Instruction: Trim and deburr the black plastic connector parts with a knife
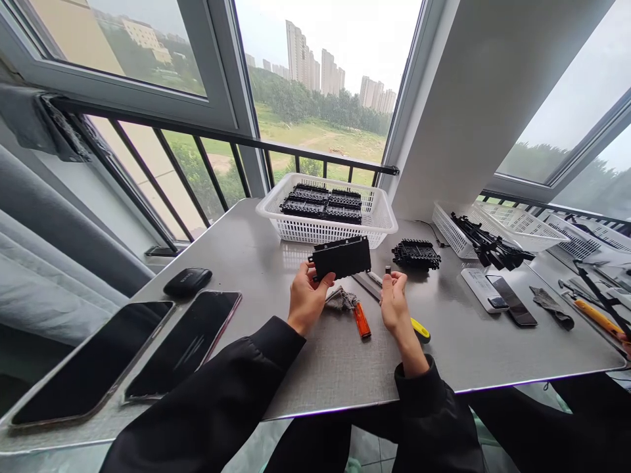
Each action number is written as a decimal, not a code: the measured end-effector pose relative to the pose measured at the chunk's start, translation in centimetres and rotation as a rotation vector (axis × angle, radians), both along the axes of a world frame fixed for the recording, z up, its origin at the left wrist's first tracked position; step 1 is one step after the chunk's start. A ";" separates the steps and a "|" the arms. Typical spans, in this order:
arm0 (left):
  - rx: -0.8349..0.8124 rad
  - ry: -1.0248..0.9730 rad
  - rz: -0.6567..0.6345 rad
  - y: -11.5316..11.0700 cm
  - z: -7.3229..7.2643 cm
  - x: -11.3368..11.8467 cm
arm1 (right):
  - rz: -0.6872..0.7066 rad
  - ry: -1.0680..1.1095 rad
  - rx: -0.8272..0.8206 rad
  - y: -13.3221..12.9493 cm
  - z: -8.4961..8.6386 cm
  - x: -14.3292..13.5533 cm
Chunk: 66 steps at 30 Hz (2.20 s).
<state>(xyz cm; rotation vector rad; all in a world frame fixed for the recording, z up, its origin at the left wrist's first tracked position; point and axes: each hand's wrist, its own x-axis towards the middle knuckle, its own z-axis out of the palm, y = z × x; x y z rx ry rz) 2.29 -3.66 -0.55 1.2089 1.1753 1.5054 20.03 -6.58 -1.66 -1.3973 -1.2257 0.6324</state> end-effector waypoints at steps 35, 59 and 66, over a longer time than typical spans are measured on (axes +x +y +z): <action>0.378 0.179 -0.296 -0.6 0.2 -0.1 | 0.201 0.753 -0.345 -0.9 3.2 1.9; -0.131 -0.264 -0.209 0.1 0.3 0.4 | 0.072 -0.698 -0.399 -3.3 1.5 6.4; -0.080 -0.248 -0.152 -0.2 0.7 0.2 | 0.095 -0.895 -0.391 -3.7 2.1 4.6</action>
